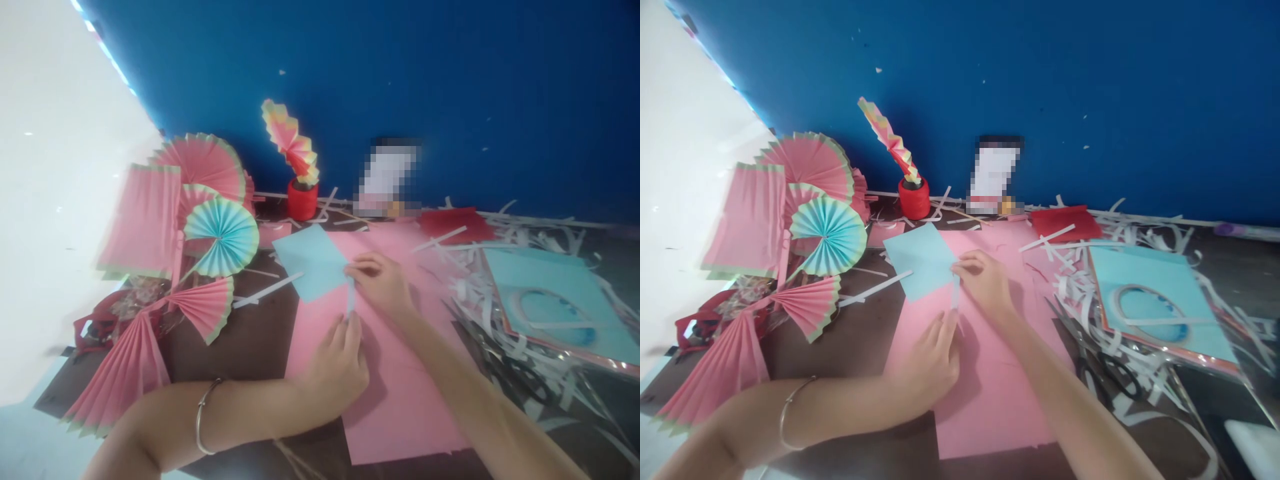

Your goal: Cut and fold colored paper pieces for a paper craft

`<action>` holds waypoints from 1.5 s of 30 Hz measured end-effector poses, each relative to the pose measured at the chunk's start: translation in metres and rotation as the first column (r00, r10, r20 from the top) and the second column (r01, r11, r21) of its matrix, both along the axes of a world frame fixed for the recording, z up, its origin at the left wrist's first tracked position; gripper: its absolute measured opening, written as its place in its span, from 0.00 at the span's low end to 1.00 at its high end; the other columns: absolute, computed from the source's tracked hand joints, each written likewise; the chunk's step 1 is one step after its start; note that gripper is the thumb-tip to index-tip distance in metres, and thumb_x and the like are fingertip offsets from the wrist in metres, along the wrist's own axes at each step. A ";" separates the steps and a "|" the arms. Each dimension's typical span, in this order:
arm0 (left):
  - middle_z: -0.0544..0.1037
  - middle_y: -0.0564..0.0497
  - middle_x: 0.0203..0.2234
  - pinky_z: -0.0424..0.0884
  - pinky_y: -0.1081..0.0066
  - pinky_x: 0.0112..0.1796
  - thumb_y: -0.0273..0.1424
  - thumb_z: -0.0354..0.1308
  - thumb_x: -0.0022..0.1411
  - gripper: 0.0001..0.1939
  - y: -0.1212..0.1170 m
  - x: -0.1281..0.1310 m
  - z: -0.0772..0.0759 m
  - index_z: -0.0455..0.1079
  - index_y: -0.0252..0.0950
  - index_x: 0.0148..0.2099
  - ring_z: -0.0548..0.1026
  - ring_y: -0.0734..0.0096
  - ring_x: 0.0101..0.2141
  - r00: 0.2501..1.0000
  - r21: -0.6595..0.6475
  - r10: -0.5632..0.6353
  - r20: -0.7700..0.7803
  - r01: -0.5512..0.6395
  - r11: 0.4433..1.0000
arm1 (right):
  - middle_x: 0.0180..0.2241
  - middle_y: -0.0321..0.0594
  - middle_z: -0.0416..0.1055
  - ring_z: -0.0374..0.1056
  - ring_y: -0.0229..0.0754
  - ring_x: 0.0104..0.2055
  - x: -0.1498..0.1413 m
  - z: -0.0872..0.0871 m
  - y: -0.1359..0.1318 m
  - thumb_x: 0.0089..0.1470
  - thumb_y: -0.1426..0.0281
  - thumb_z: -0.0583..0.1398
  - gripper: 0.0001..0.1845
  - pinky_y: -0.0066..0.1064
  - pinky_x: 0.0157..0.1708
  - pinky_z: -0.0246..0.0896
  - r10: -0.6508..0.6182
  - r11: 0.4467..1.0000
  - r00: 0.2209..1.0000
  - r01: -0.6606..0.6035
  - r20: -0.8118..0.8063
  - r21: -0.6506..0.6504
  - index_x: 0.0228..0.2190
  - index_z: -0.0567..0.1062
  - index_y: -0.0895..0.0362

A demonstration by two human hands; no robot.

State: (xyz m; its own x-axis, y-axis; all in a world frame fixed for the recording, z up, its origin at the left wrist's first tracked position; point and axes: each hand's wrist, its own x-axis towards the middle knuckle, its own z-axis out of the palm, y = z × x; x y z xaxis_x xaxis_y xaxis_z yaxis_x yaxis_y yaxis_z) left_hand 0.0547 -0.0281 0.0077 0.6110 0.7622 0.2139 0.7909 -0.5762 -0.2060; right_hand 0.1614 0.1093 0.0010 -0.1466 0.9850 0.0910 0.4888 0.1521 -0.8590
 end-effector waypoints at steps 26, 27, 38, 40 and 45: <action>0.67 0.24 0.47 0.46 0.42 0.53 0.46 0.40 0.60 0.34 -0.013 0.010 -0.018 0.64 0.15 0.48 0.64 0.40 0.50 0.985 0.056 0.100 0.138 -0.109 0.993 | 0.27 0.38 0.76 0.72 0.45 0.32 0.000 0.016 0.000 0.38 0.64 0.64 0.10 0.34 0.34 0.67 0.115 0.986 0.991 -0.123 -0.072 -0.113 0.25 0.72 0.55; 0.67 0.24 0.47 0.46 0.43 0.53 0.47 0.40 0.60 0.35 -0.013 0.010 -0.017 0.64 0.15 0.48 0.65 0.40 0.50 0.984 0.059 0.103 0.145 -0.113 0.992 | 0.27 0.38 0.76 0.72 0.45 0.32 0.001 0.017 0.000 0.38 0.64 0.64 0.10 0.34 0.34 0.67 0.120 0.986 0.991 -0.126 -0.065 -0.109 0.25 0.72 0.54; 0.70 0.24 0.43 0.52 0.44 0.51 0.46 0.43 0.59 0.31 -0.012 0.010 -0.020 0.65 0.18 0.44 0.68 0.40 0.47 0.972 0.141 0.082 0.221 -0.115 0.983 | 0.27 0.36 0.76 0.72 0.43 0.32 0.000 0.033 0.000 0.40 0.64 0.63 0.07 0.34 0.35 0.65 0.160 0.987 0.979 -0.159 0.126 -0.017 0.24 0.73 0.53; 0.70 0.25 0.45 0.52 0.45 0.51 0.45 0.42 0.59 0.30 -0.012 0.010 -0.020 0.65 0.19 0.44 0.67 0.41 0.48 0.973 0.104 0.094 0.211 -0.118 0.988 | 0.27 0.37 0.76 0.72 0.43 0.32 -0.001 0.027 0.001 0.40 0.65 0.63 0.07 0.34 0.35 0.65 0.146 0.989 0.987 -0.144 0.071 -0.042 0.24 0.73 0.54; 0.68 0.25 0.46 0.51 0.45 0.51 0.43 0.40 0.61 0.28 -0.009 0.007 -0.014 0.66 0.21 0.43 0.64 0.40 0.50 0.978 0.026 0.096 0.185 -0.103 0.994 | 0.27 0.38 0.76 0.72 0.43 0.32 -0.001 0.012 0.002 0.38 0.66 0.64 0.09 0.32 0.34 0.66 0.102 0.989 0.994 -0.106 -0.045 -0.100 0.25 0.72 0.56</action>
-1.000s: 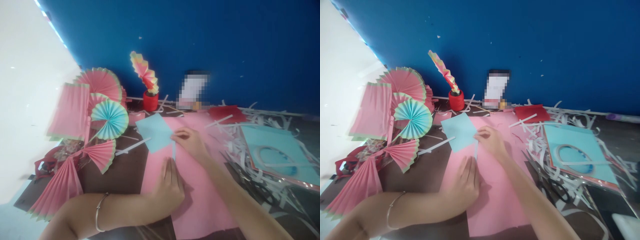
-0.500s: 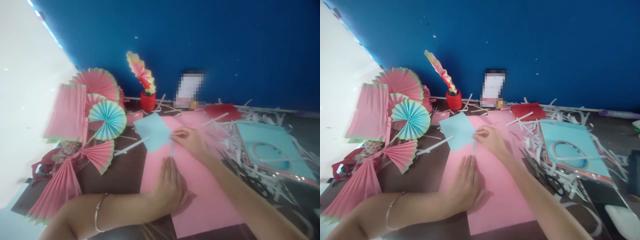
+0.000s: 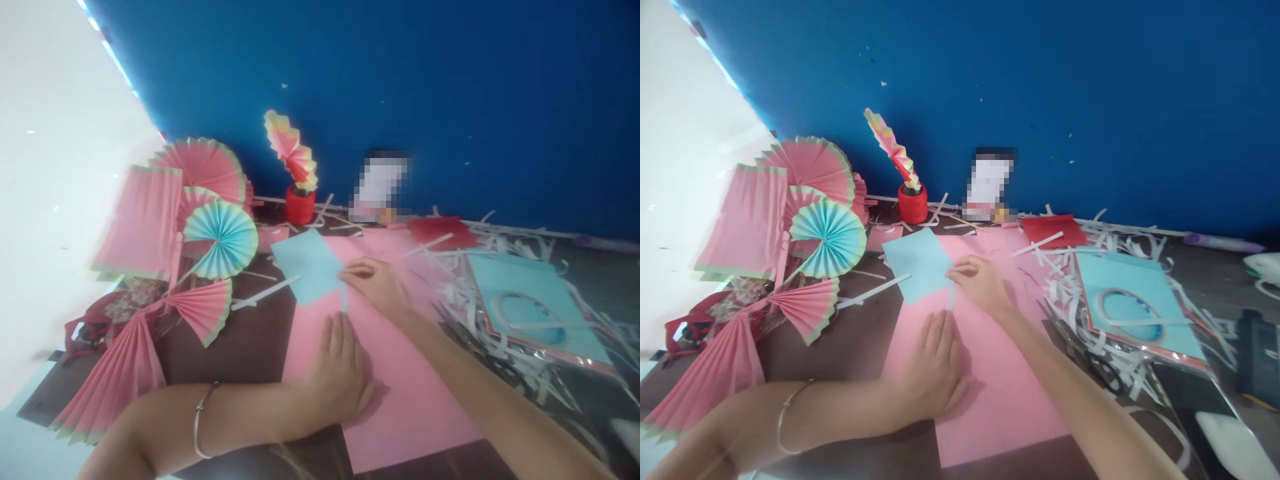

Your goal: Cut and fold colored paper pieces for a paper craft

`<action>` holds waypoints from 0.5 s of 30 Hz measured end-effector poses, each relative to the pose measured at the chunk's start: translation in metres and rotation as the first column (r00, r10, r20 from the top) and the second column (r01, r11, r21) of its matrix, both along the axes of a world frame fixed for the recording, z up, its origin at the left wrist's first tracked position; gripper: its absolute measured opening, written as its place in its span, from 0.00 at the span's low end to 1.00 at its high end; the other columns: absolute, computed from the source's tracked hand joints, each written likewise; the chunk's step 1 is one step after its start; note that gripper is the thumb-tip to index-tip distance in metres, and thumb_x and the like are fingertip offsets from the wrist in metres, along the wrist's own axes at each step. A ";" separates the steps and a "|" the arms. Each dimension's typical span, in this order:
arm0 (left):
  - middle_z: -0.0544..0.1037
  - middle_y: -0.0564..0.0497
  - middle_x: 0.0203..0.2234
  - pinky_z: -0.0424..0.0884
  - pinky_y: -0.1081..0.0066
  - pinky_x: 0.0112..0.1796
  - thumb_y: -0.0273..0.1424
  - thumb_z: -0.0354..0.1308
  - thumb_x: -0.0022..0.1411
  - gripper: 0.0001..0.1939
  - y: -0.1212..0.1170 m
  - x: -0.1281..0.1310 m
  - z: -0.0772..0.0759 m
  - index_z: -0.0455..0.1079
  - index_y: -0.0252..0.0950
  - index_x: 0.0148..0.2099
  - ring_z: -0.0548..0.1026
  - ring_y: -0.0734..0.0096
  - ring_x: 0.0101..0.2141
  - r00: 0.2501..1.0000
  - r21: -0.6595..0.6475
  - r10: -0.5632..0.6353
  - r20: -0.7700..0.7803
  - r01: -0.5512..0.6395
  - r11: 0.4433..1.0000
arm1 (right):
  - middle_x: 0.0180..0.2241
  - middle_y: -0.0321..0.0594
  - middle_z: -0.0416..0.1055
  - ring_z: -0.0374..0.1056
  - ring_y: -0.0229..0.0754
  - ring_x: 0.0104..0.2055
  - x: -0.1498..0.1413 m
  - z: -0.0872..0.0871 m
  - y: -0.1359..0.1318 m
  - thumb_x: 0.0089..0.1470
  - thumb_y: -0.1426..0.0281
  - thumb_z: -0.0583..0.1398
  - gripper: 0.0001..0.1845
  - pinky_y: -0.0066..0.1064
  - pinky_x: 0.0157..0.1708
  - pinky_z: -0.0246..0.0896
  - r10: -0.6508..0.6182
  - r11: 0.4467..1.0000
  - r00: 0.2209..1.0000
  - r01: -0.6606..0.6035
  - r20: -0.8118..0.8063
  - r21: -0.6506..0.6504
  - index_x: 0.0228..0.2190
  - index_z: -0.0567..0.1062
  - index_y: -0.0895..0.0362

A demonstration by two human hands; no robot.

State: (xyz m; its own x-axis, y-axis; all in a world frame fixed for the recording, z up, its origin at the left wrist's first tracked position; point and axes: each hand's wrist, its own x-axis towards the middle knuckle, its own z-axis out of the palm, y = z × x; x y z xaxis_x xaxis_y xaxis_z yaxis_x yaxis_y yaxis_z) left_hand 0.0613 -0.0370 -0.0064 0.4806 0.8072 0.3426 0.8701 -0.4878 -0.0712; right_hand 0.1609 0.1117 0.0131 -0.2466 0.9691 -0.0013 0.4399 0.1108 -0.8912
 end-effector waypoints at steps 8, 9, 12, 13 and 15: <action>0.61 0.21 0.51 0.46 0.45 0.52 0.48 0.42 0.56 0.29 0.005 -0.003 0.000 0.65 0.23 0.40 0.57 0.36 0.54 0.999 -0.157 0.000 0.052 0.008 0.988 | 0.27 0.38 0.76 0.72 0.43 0.32 0.001 -0.005 0.002 0.38 0.65 0.64 0.10 0.32 0.34 0.66 0.020 1.000 1.000 -0.020 0.022 -0.010 0.26 0.73 0.56; 0.61 0.21 0.51 0.45 0.45 0.53 0.48 0.42 0.56 0.30 0.005 -0.002 0.000 0.65 0.23 0.40 0.57 0.36 0.54 0.998 -0.163 0.000 0.058 0.009 0.987 | 0.27 0.38 0.76 0.72 0.43 0.32 0.000 -0.005 0.003 0.38 0.65 0.64 0.09 0.32 0.34 0.66 0.024 1.000 0.999 -0.023 0.032 -0.009 0.25 0.73 0.56; 0.61 0.21 0.51 0.45 0.46 0.53 0.49 0.41 0.56 0.31 0.006 -0.002 -0.002 0.65 0.23 0.40 0.57 0.35 0.54 0.997 -0.174 0.000 0.076 0.014 0.985 | 0.28 0.39 0.76 0.72 0.44 0.33 0.001 -0.005 0.004 0.41 0.64 0.63 0.11 0.34 0.36 0.65 0.034 0.999 0.997 -0.034 0.066 0.007 0.29 0.73 0.56; 0.61 0.21 0.51 0.45 0.46 0.53 0.50 0.41 0.56 0.31 0.006 -0.002 -0.002 0.65 0.23 0.40 0.57 0.35 0.54 0.997 -0.172 0.000 0.083 0.015 0.985 | 0.30 0.40 0.76 0.71 0.44 0.34 0.002 -0.004 0.004 0.42 0.63 0.62 0.14 0.35 0.37 0.65 0.031 0.999 0.996 -0.032 0.080 0.021 0.33 0.73 0.56; 0.61 0.21 0.51 0.46 0.46 0.53 0.51 0.41 0.55 0.32 0.006 -0.003 -0.002 0.65 0.24 0.39 0.56 0.34 0.54 0.996 -0.172 0.002 0.089 0.013 0.985 | 0.40 0.42 0.73 0.69 0.45 0.40 0.005 -0.002 0.003 0.45 0.62 0.60 0.23 0.37 0.40 0.63 0.024 0.996 0.993 -0.033 0.119 0.078 0.44 0.68 0.54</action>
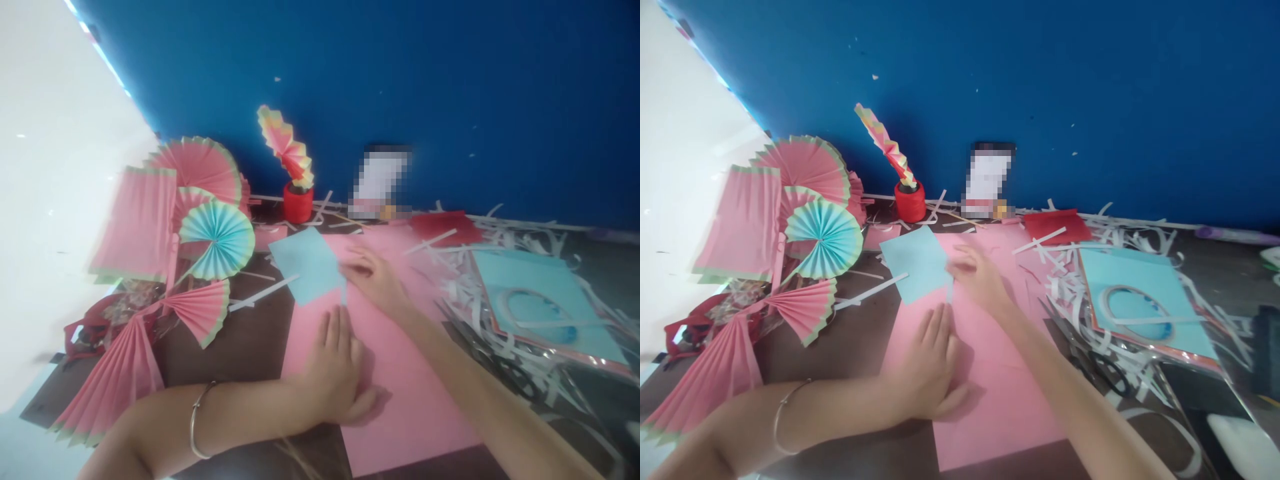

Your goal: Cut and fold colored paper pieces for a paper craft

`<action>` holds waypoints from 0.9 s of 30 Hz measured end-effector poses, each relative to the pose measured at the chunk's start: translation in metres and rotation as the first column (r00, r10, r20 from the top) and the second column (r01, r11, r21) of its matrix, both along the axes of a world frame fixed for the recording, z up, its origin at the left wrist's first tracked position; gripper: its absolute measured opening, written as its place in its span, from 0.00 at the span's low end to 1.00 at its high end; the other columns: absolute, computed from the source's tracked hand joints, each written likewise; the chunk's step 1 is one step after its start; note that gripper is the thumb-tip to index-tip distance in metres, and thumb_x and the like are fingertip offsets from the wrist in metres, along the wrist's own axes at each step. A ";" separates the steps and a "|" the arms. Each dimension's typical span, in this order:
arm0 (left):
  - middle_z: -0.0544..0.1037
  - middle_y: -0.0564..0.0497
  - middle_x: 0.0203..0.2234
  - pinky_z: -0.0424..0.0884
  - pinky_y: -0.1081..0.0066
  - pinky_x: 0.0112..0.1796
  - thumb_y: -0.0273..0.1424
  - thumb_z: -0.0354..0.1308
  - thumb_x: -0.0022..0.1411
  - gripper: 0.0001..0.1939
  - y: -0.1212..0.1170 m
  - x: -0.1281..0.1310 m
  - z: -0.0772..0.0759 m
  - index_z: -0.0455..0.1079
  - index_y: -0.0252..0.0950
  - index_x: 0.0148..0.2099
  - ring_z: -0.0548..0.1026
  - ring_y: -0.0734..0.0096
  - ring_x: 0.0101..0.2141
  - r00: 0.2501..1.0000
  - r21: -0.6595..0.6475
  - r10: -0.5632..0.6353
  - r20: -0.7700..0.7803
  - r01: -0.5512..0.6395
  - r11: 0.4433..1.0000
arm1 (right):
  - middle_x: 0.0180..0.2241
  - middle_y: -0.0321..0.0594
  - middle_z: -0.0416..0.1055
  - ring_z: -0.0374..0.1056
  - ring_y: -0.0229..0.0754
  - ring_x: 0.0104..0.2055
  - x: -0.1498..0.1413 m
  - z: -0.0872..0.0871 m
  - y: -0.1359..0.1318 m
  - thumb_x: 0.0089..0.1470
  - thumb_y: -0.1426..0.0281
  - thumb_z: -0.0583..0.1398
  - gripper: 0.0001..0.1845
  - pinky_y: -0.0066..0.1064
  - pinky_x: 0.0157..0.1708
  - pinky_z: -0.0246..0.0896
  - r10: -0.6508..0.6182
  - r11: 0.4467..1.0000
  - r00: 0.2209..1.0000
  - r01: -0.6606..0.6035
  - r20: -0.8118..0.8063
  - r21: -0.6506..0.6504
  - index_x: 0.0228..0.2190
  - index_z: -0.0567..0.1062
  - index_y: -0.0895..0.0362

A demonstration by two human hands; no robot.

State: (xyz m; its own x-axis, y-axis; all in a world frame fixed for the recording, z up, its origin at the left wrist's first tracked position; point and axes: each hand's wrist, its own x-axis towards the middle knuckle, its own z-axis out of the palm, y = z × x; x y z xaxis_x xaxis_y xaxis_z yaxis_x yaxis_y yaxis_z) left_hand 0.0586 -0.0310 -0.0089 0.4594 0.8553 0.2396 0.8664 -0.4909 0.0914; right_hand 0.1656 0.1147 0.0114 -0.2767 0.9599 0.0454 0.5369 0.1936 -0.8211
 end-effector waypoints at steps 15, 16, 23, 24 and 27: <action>0.59 0.21 0.53 0.46 0.47 0.53 0.48 0.40 0.58 0.32 -0.003 0.001 -0.001 0.64 0.20 0.44 0.55 0.38 0.55 1.000 -0.008 0.007 0.005 -0.007 1.000 | 0.61 0.42 0.43 0.42 0.60 0.60 0.009 -0.014 0.006 0.39 0.49 0.59 0.49 0.55 0.52 0.44 0.077 0.953 0.847 -0.218 0.526 0.211 0.59 0.44 0.46; 0.59 0.21 0.53 0.46 0.47 0.54 0.48 0.40 0.58 0.32 -0.003 0.001 -0.001 0.64 0.20 0.44 0.55 0.37 0.55 1.000 -0.004 0.003 0.006 -0.003 1.000 | 0.61 0.42 0.43 0.42 0.60 0.59 0.008 -0.014 0.010 0.40 0.49 0.59 0.48 0.55 0.51 0.44 0.046 0.958 0.845 -0.188 0.533 0.215 0.59 0.45 0.45; 0.54 0.20 0.55 0.43 0.46 0.54 0.47 0.39 0.59 0.33 -0.004 0.000 -0.005 0.63 0.18 0.46 0.53 0.39 0.57 1.000 -0.017 -0.003 0.025 0.004 1.000 | 0.61 0.41 0.44 0.43 0.62 0.59 0.001 -0.019 0.032 0.42 0.47 0.56 0.45 0.58 0.50 0.44 -0.084 0.969 0.822 -0.066 0.563 0.240 0.59 0.44 0.42; 0.54 0.20 0.55 0.42 0.46 0.55 0.47 0.39 0.59 0.33 -0.004 0.000 -0.004 0.62 0.18 0.46 0.53 0.39 0.57 1.000 -0.023 -0.005 0.024 0.006 1.000 | 0.61 0.42 0.45 0.42 0.62 0.59 0.000 -0.020 0.034 0.42 0.47 0.56 0.46 0.59 0.49 0.44 -0.089 0.969 0.824 -0.058 0.560 0.239 0.59 0.45 0.42; 0.54 0.20 0.55 0.43 0.47 0.54 0.46 0.39 0.59 0.33 -0.005 -0.001 -0.002 0.62 0.17 0.47 0.52 0.38 0.57 1.000 -0.028 -0.016 0.001 0.016 0.999 | 0.60 0.42 0.48 0.43 0.61 0.59 0.001 -0.017 0.036 0.42 0.48 0.57 0.43 0.60 0.49 0.44 -0.091 0.967 0.859 -0.045 0.504 0.251 0.58 0.49 0.43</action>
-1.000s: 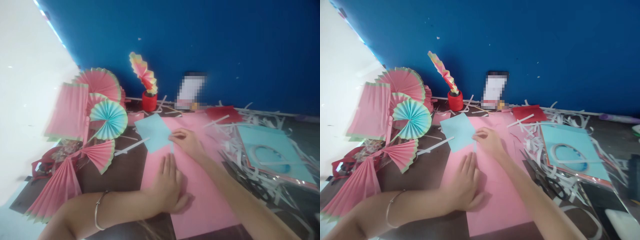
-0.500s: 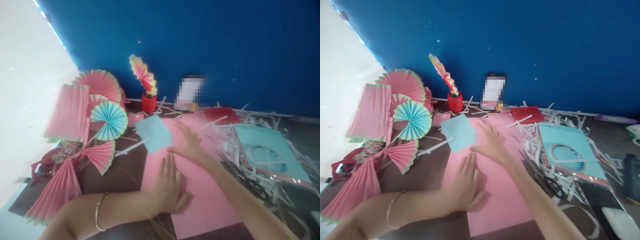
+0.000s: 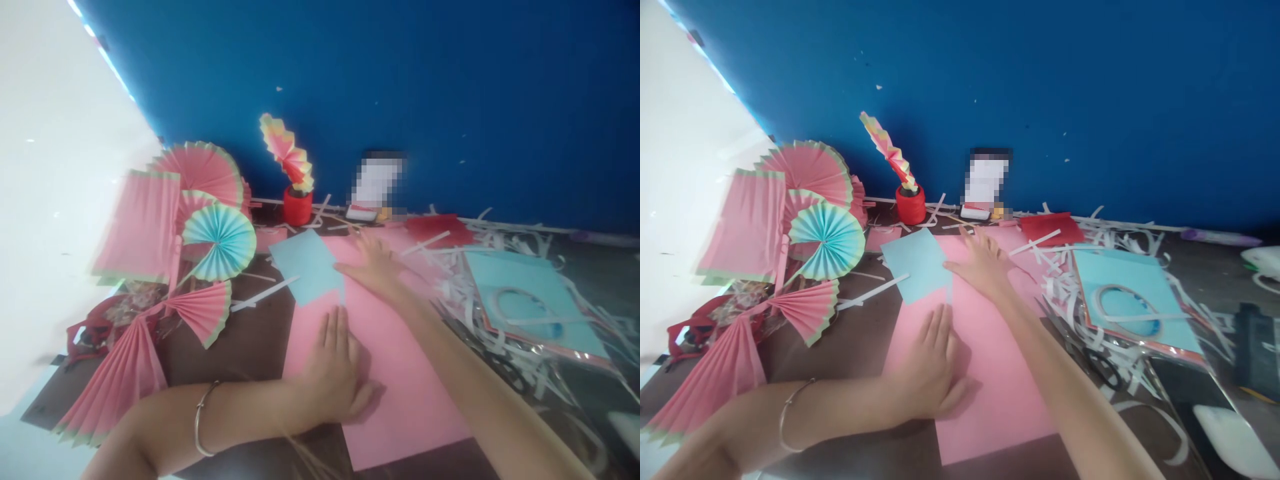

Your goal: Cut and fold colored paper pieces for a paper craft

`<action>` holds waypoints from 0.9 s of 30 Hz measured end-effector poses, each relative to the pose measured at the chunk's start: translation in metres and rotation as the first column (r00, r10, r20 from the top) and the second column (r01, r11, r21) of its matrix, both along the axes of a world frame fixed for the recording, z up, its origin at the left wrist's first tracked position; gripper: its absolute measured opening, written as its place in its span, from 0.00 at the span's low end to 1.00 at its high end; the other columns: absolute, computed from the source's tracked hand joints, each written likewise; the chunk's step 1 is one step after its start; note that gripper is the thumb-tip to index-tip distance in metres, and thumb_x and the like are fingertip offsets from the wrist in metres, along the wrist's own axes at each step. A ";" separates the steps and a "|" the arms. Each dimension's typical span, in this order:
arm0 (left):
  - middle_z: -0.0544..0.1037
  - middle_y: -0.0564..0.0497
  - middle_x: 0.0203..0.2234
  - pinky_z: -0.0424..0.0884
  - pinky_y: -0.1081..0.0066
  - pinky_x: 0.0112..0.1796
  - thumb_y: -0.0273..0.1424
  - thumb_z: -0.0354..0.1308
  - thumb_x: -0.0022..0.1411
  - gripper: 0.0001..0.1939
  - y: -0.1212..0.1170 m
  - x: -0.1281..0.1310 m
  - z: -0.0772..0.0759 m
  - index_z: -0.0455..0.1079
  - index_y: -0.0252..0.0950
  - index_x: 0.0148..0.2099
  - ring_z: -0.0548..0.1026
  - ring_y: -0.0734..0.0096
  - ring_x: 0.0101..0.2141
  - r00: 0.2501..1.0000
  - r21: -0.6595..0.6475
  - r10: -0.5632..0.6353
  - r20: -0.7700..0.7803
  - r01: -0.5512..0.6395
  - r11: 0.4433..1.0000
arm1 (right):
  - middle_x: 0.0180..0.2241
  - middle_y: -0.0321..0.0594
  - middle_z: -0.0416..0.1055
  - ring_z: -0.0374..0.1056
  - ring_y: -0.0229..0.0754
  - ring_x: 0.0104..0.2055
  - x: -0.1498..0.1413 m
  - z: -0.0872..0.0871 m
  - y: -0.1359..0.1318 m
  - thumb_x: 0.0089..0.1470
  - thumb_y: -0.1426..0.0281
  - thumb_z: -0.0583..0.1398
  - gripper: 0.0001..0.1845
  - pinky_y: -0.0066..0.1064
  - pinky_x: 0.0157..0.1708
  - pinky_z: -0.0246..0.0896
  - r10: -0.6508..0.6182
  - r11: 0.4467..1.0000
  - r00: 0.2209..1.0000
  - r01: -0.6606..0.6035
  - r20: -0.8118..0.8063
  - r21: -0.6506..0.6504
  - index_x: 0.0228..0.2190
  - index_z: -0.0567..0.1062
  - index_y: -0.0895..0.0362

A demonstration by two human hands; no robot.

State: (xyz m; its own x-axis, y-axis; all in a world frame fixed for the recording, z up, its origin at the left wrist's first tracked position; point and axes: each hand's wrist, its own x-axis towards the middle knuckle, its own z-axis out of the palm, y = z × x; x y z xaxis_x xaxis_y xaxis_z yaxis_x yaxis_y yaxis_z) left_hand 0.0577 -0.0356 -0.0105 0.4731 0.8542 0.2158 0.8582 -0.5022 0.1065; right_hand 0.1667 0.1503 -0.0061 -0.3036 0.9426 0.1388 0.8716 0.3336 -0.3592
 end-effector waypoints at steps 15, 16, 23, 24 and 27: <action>0.67 0.26 0.48 0.48 0.45 0.53 0.37 0.40 0.61 0.29 -0.009 0.004 0.011 0.60 0.14 0.52 0.62 0.43 0.52 0.991 0.185 0.060 -0.123 -0.036 0.982 | 0.24 0.38 0.72 0.67 0.41 0.27 0.046 0.050 -0.015 0.40 0.68 0.58 0.06 0.28 0.27 0.58 0.218 0.924 0.967 -0.248 -0.131 -0.290 0.18 0.71 0.58; 0.67 0.27 0.48 0.48 0.45 0.53 0.37 0.39 0.61 0.29 -0.010 0.003 0.013 0.59 0.16 0.53 0.62 0.44 0.52 0.990 0.184 0.068 -0.126 -0.044 0.982 | 0.24 0.38 0.72 0.67 0.41 0.28 0.049 0.053 -0.014 0.40 0.68 0.57 0.06 0.29 0.28 0.58 0.227 0.920 0.961 -0.264 -0.155 -0.290 0.18 0.71 0.58; 0.67 0.29 0.49 0.50 0.43 0.51 0.36 0.44 0.59 0.26 -0.004 -0.016 0.039 0.62 0.21 0.53 0.59 0.43 0.54 0.957 0.031 0.239 -0.162 -0.237 0.971 | 0.26 0.41 0.73 0.68 0.44 0.30 0.083 0.056 -0.031 0.42 0.64 0.58 0.10 0.32 0.29 0.60 0.018 0.974 0.954 -0.084 -0.298 -0.211 0.23 0.73 0.58; 0.68 0.28 0.48 0.52 0.44 0.50 0.33 0.45 0.59 0.24 0.001 -0.022 0.046 0.62 0.20 0.52 0.61 0.44 0.53 0.942 0.007 0.292 -0.166 -0.295 0.955 | 0.26 0.42 0.73 0.68 0.44 0.30 0.088 0.052 -0.035 0.42 0.63 0.58 0.11 0.32 0.29 0.60 -0.024 0.971 0.944 -0.056 -0.329 -0.234 0.23 0.73 0.58; 0.71 0.30 0.44 0.59 0.50 0.47 0.26 0.45 0.58 0.18 0.025 -0.043 0.064 0.66 0.23 0.47 0.67 0.49 0.48 0.927 -0.045 0.335 -0.166 -0.347 0.937 | 0.26 0.43 0.73 0.69 0.45 0.30 0.097 0.041 -0.047 0.41 0.62 0.58 0.12 0.33 0.30 0.61 -0.107 0.958 0.903 -0.020 -0.416 -0.288 0.23 0.73 0.59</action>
State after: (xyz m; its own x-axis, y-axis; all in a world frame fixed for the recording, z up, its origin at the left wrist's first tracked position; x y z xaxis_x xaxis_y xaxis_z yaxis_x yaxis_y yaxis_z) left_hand 0.0146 -0.0104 0.0538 0.1727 0.9803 0.0958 0.9850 -0.1721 -0.0151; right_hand 0.2635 0.1032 0.0348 -0.2331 0.9721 -0.0251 0.6266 0.1304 -0.7683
